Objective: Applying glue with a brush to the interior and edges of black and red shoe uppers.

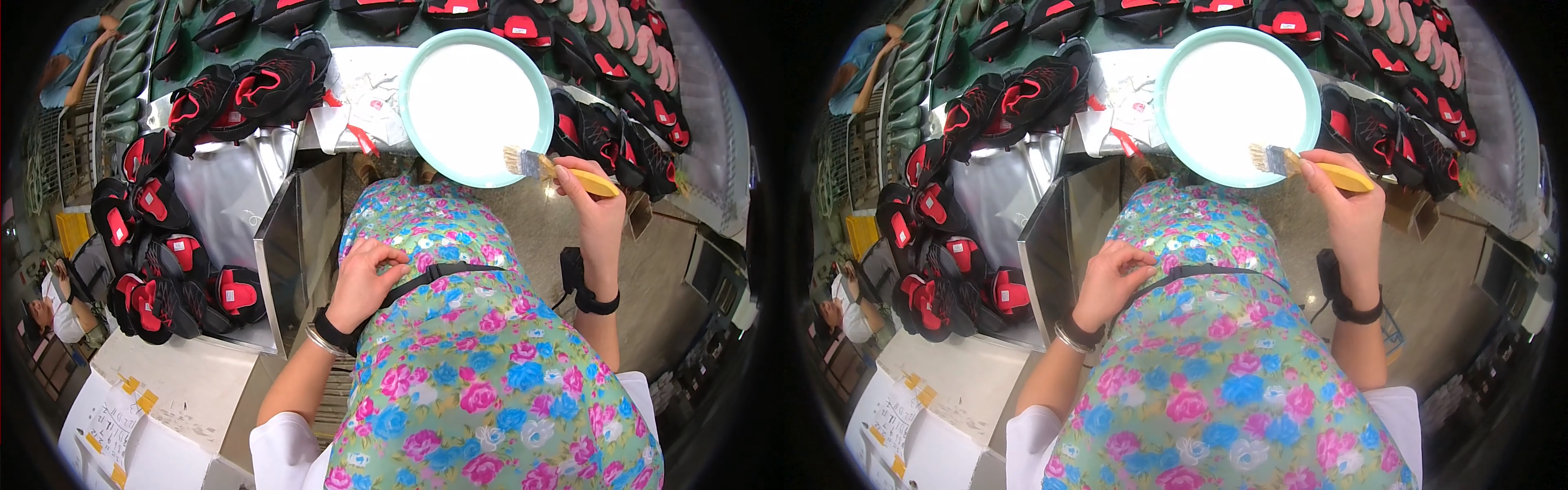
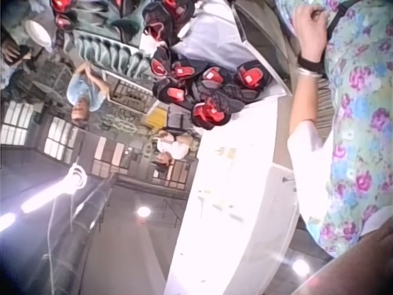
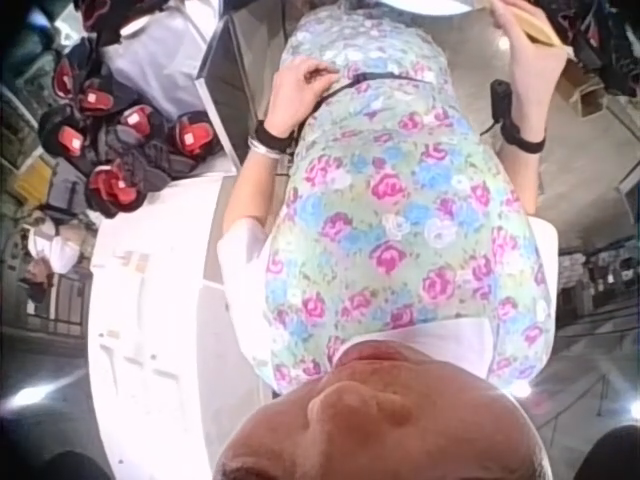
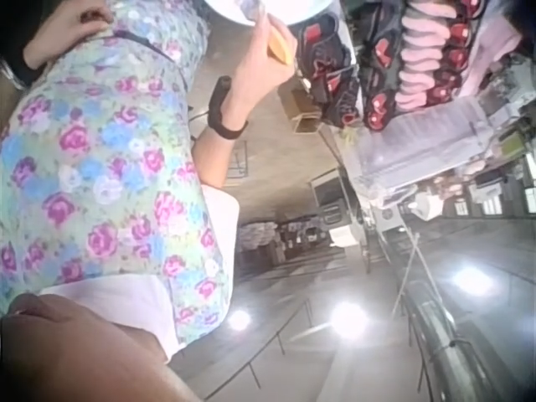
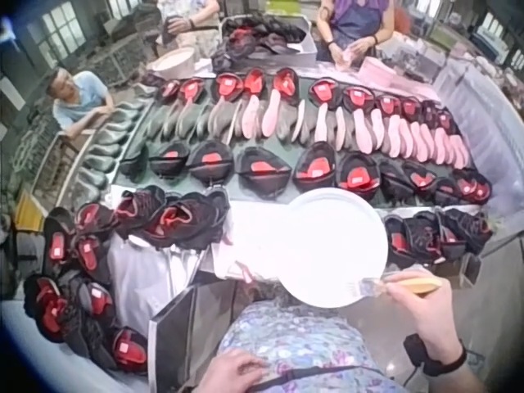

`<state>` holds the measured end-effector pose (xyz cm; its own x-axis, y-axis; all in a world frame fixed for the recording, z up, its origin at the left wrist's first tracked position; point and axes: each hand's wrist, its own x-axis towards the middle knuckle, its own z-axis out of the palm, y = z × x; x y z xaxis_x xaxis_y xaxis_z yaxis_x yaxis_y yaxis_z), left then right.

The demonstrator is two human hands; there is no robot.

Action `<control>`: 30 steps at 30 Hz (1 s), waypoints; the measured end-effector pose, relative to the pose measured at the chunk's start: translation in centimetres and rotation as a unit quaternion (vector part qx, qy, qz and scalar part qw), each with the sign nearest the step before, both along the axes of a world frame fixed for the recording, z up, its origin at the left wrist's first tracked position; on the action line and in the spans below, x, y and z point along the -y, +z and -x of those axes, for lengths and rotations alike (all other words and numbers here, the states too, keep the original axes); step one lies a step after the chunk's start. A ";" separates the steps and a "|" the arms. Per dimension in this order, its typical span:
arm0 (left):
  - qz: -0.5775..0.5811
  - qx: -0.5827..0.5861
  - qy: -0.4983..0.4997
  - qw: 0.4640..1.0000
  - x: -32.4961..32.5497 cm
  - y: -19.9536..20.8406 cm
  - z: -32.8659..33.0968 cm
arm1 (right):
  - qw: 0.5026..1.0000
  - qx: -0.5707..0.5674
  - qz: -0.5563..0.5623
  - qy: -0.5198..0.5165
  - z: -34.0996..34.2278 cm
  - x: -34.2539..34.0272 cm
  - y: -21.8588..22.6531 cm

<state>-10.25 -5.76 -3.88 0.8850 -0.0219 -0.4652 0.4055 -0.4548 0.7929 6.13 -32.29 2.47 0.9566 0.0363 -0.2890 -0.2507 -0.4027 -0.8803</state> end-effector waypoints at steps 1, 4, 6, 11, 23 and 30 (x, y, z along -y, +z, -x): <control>-0.001 0.002 0.003 1.000 0.1 -0.1 -0.3 | 1.000 -0.001 0.006 -0.002 0.1 0.1 -0.1; 0.018 -0.034 0.006 0.999 0.3 0.0 -0.7 | 1.000 0.008 0.012 -0.003 0.3 0.1 0.0; -0.053 0.075 -0.045 0.995 0.5 -0.2 -0.3 | 1.000 0.007 0.015 -0.006 0.6 0.1 0.1; 0.067 -0.049 0.041 0.996 -1.0 -0.4 -0.5 | 1.000 0.013 0.017 -0.019 1.0 0.3 0.0; -0.063 0.141 -0.110 0.982 -0.1 0.4 -1.0 | 1.000 0.009 0.027 -0.005 0.2 -0.5 0.8; -0.192 0.192 -0.256 0.928 0.4 1.8 -2.4 | 0.999 0.025 0.036 0.000 -0.3 -1.0 0.7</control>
<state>-7.85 -6.18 -2.07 0.9068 -0.3825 -0.1774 -0.2207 -0.7891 0.5732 6.42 -31.30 3.19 0.9699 0.0179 -0.2427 -0.2068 -0.4649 -0.8608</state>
